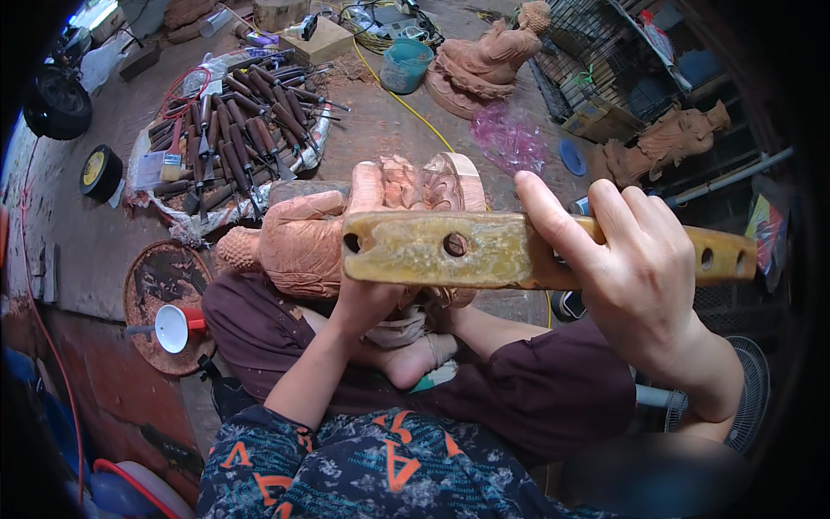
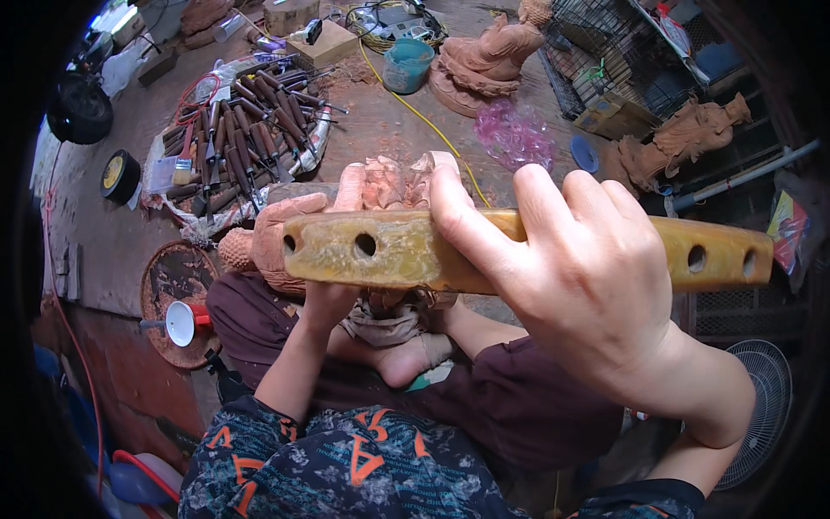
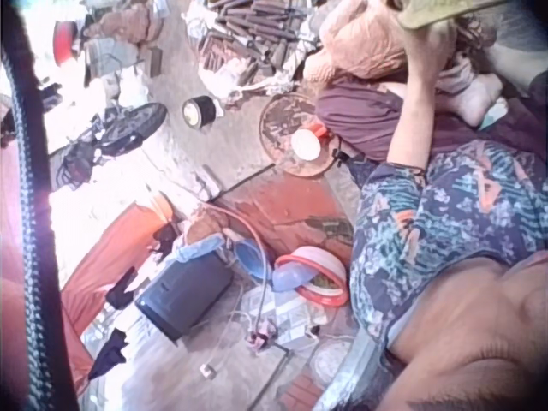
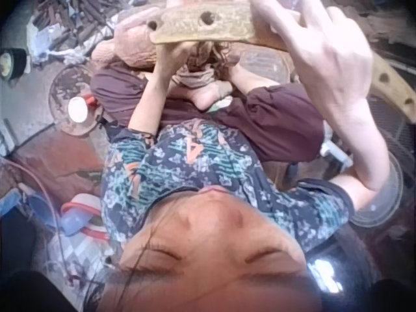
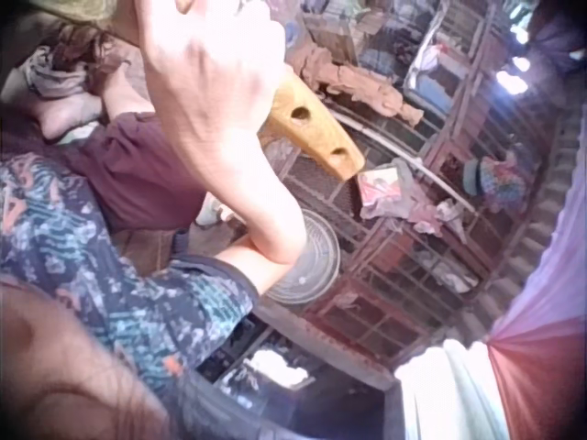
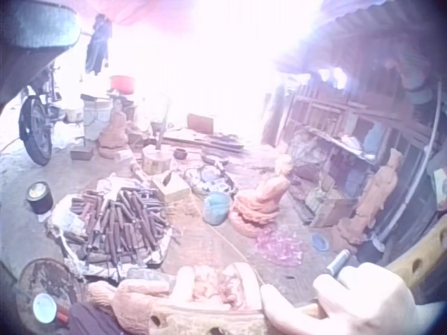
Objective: The person carves a wooden statue of a seated figure using a chisel and a wooden mallet. They repeatedly strike the chisel to shape the details of the statue's head and hair, occasionally pausing to inspect the work or switch tools.
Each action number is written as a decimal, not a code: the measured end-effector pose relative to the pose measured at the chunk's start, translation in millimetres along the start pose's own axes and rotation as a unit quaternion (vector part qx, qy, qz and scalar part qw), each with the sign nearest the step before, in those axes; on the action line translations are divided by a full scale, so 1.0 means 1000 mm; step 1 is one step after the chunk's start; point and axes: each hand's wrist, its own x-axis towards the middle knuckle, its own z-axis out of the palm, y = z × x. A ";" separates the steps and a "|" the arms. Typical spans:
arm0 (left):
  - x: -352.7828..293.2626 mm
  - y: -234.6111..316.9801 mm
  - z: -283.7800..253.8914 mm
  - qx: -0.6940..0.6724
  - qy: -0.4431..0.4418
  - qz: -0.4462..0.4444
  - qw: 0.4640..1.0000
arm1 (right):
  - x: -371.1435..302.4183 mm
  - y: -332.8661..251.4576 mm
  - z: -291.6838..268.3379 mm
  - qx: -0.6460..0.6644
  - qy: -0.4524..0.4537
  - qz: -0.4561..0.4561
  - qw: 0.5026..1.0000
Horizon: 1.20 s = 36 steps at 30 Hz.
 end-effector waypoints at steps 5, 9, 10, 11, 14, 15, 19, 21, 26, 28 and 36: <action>0.002 0.003 0.004 -0.123 0.073 0.000 0.990 | 0.004 0.005 0.004 0.191 -0.029 0.044 0.980; -0.016 -0.018 0.008 -0.090 0.096 -0.077 0.988 | 0.008 0.005 -0.001 0.306 -0.087 0.091 0.944; -0.016 -0.019 0.010 -0.094 0.099 -0.091 0.986 | 0.010 0.005 -0.002 0.320 -0.088 0.092 0.939; -0.015 -0.015 0.013 -0.121 0.103 -0.111 0.981 | 0.012 0.005 -0.002 0.327 -0.090 0.091 0.936; -0.012 -0.027 -0.001 0.272 0.056 0.143 0.950 | 0.012 0.008 -0.001 0.341 -0.084 0.085 0.932; -0.014 -0.025 -0.002 0.113 0.068 0.048 0.990 | 0.012 0.008 0.001 0.347 -0.076 0.082 0.931; 0.005 -0.017 -0.007 0.215 0.033 0.129 0.967 | 0.011 0.011 0.010 0.363 -0.055 0.081 0.927; 0.011 -0.009 -0.002 0.133 0.039 0.101 0.985 | 0.010 0.012 0.012 0.361 -0.055 0.083 0.927; 0.006 -0.016 -0.006 -0.001 0.001 -0.050 0.999 | 0.011 0.011 0.015 0.362 -0.052 0.079 0.927; 0.003 -0.026 -0.006 -0.059 -0.019 -0.126 0.990 | 0.012 0.010 0.014 0.358 -0.065 0.081 0.928; 0.007 -0.011 -0.005 -0.009 -0.028 -0.052 0.998 | 0.017 0.010 0.013 0.340 -0.068 0.074 0.935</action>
